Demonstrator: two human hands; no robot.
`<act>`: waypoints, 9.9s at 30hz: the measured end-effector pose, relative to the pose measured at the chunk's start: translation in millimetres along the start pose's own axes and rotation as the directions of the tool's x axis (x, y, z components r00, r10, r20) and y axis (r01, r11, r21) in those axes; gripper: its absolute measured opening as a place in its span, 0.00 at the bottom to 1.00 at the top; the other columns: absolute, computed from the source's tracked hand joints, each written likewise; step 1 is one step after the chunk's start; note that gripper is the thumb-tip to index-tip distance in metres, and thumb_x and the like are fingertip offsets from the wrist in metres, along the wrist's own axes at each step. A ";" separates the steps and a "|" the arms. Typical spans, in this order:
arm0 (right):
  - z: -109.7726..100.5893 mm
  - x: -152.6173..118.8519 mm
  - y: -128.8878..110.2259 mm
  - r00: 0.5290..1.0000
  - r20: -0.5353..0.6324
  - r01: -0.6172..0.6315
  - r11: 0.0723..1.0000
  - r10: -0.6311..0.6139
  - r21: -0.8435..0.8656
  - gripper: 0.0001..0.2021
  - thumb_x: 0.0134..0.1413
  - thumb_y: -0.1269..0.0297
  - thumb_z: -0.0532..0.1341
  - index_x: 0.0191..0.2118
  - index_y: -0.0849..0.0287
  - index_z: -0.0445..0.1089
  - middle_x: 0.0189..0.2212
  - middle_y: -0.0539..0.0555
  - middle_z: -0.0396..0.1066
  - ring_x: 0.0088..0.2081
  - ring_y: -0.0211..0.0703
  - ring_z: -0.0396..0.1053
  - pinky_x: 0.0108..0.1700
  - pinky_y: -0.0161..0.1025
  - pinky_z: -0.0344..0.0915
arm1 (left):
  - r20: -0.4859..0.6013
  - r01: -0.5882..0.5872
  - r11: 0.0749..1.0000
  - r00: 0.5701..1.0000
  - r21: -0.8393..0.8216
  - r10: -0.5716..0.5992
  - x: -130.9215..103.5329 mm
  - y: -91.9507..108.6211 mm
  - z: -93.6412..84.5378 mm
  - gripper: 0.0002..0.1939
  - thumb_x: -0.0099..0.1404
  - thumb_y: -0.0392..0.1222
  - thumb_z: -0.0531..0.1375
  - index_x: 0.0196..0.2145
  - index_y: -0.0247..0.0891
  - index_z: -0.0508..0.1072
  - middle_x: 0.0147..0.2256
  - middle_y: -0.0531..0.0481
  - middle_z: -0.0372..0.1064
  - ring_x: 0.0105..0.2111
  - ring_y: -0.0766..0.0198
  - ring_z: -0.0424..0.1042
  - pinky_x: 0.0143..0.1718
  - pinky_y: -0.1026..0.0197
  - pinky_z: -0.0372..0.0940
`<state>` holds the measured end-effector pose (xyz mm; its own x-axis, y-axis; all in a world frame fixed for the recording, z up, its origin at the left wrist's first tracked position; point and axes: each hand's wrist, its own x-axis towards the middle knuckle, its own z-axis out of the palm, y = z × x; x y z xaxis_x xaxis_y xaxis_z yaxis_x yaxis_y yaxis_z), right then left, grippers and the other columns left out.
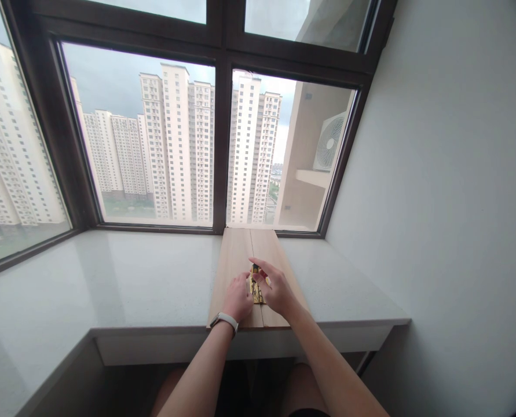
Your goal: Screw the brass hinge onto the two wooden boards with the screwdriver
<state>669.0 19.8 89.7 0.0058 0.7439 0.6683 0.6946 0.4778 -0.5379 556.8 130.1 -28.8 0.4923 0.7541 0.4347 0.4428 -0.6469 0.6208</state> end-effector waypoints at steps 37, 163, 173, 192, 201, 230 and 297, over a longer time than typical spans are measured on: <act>12.2 12.6 6.3 0.976 -0.113 -0.162 0.970 0.184 0.180 0.10 0.63 0.57 0.64 0.46 0.53 0.68 0.41 0.55 0.79 0.42 0.48 0.78 0.35 0.38 0.73 | 0.003 0.030 0.999 1.000 -0.037 -0.030 1.9 -1.3 -3.1 0.21 0.63 0.28 0.54 0.52 0.38 0.72 0.50 0.41 0.74 0.52 0.54 0.70 0.54 0.56 0.62; 11.9 16.5 2.9 0.940 -0.108 -0.228 0.830 0.324 0.509 0.21 0.63 0.41 0.63 0.44 0.55 0.74 0.40 0.59 0.78 0.42 0.51 0.77 0.29 0.38 0.75 | -0.021 0.034 0.999 0.999 -0.036 -0.035 1.3 -0.3 -1.8 0.17 0.67 0.29 0.53 0.49 0.37 0.75 0.47 0.40 0.76 0.50 0.54 0.70 0.52 0.56 0.62; 7.6 18.1 -2.1 0.948 -0.068 -0.242 0.840 0.312 0.486 0.22 0.59 0.40 0.66 0.44 0.55 0.74 0.39 0.59 0.77 0.43 0.53 0.78 0.27 0.38 0.76 | -0.019 0.038 0.999 0.999 -0.036 -0.038 1.0 0.8 -3.5 0.16 0.67 0.29 0.53 0.48 0.37 0.75 0.47 0.41 0.76 0.50 0.55 0.71 0.52 0.56 0.63; 10.6 15.9 -1.1 0.944 -0.079 -0.243 0.836 0.321 0.492 0.23 0.58 0.39 0.66 0.45 0.55 0.75 0.41 0.59 0.78 0.43 0.53 0.78 0.28 0.38 0.76 | -0.016 0.054 0.998 0.998 -0.035 -0.055 1.1 1.1 -3.9 0.16 0.67 0.29 0.53 0.48 0.37 0.75 0.47 0.41 0.76 0.50 0.55 0.71 0.52 0.57 0.63; 12.1 15.0 3.2 0.935 -0.108 -0.241 0.827 0.338 0.508 0.23 0.59 0.39 0.65 0.44 0.56 0.75 0.43 0.60 0.78 0.46 0.54 0.78 0.30 0.40 0.78 | -0.017 0.051 0.998 0.999 -0.043 -0.051 0.7 1.5 -4.0 0.16 0.67 0.29 0.53 0.48 0.38 0.75 0.47 0.41 0.76 0.50 0.55 0.71 0.53 0.57 0.63; 9.1 15.4 -8.5 0.944 -0.055 -0.252 0.820 0.325 0.514 0.21 0.59 0.42 0.67 0.44 0.55 0.74 0.41 0.59 0.77 0.44 0.53 0.77 0.32 0.41 0.78 | -0.015 0.046 0.997 0.999 -0.057 -0.047 1.1 1.9 -5.1 0.15 0.69 0.30 0.53 0.48 0.38 0.75 0.47 0.40 0.76 0.49 0.54 0.71 0.50 0.56 0.63; 14.1 9.8 -5.0 0.940 -0.086 -0.245 0.827 0.331 0.506 0.21 0.62 0.40 0.63 0.43 0.55 0.75 0.40 0.59 0.78 0.43 0.52 0.78 0.30 0.39 0.76 | -0.023 0.056 0.995 0.998 -0.080 -0.058 1.6 -0.2 -2.2 0.16 0.68 0.30 0.53 0.48 0.38 0.76 0.47 0.40 0.76 0.50 0.55 0.72 0.52 0.56 0.64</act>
<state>655.5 31.3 91.7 0.2972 0.8169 0.4942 0.2094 0.4492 -0.8685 555.9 131.8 -26.8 0.4483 0.7926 0.4132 0.4082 -0.5928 0.6942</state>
